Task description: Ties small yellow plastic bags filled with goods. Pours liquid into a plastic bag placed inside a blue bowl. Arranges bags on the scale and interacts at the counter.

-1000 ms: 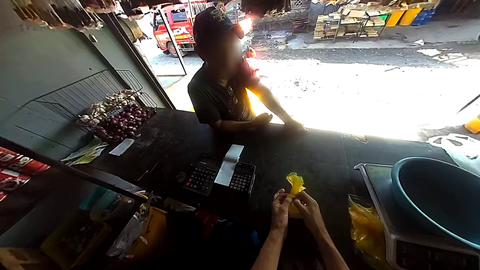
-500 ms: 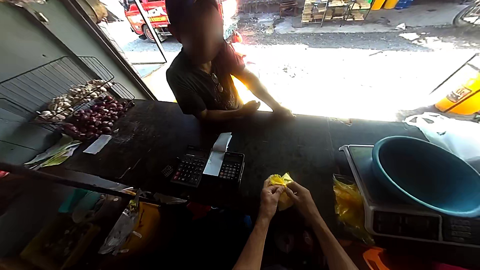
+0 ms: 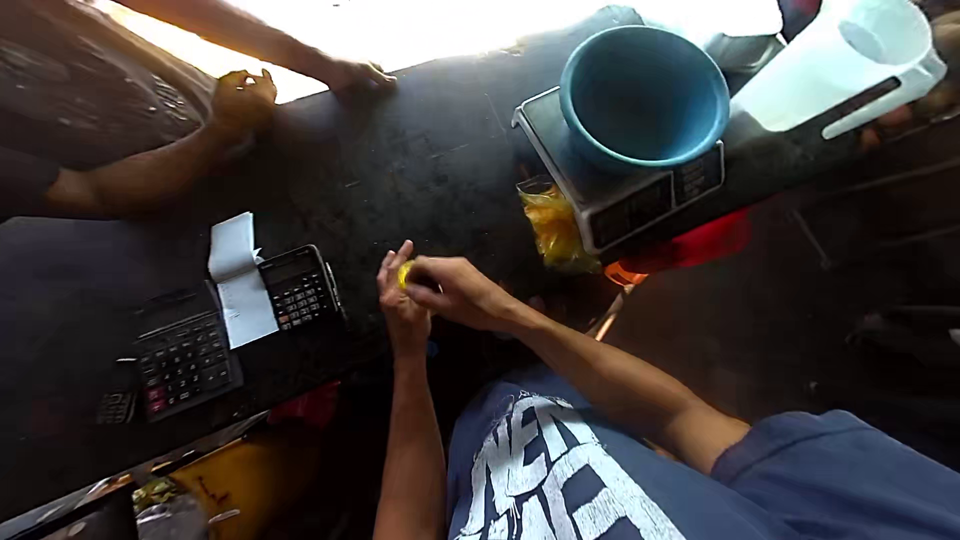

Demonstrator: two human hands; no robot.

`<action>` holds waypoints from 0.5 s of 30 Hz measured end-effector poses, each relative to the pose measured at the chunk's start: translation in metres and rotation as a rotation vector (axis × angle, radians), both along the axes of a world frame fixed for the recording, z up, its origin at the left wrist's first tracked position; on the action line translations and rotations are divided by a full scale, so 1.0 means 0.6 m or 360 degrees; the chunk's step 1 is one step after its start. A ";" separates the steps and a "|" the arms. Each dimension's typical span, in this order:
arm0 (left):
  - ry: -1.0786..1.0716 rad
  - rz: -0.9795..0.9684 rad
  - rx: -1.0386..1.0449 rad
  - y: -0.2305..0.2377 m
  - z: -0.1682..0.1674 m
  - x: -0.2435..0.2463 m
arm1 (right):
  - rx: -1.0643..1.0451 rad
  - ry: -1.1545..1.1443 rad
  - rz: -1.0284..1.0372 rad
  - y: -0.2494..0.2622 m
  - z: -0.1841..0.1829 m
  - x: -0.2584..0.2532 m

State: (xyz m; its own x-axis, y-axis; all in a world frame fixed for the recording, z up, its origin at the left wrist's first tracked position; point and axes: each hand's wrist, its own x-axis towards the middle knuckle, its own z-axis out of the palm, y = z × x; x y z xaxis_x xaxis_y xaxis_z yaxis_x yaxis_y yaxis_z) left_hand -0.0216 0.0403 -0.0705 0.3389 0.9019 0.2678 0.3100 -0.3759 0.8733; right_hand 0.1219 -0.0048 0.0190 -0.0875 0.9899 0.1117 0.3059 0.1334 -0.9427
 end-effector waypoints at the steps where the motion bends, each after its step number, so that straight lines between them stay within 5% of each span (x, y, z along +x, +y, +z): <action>1: 0.0198 -0.0055 0.0064 0.023 0.002 0.000 | -0.0006 0.0101 -0.0085 0.015 -0.011 0.012; 5: 0.0774 -0.0199 -0.0060 0.108 0.009 0.020 | -0.0223 0.0578 -0.0392 0.059 -0.062 0.053; 10: 0.0979 -0.0029 -0.0097 0.094 0.088 0.095 | -0.0456 0.0660 -0.0564 -0.082 -0.089 0.100; 12: 0.0859 -0.0260 0.0187 0.050 0.111 0.184 | -0.0508 0.0588 -0.0678 -0.160 -0.112 0.122; 15: 0.0906 -0.0815 0.0351 0.032 0.059 0.310 | -0.0579 0.0510 -0.0814 -0.242 -0.129 0.147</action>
State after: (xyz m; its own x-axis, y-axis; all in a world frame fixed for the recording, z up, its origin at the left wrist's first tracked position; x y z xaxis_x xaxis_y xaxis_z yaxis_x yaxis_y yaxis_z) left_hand 0.1646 0.0595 -0.0352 0.8355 0.5432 0.0832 0.4279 -0.7380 0.5218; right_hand 0.2099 -0.1500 -0.0583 0.3805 0.8776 -0.2917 -0.0540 -0.2938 -0.9543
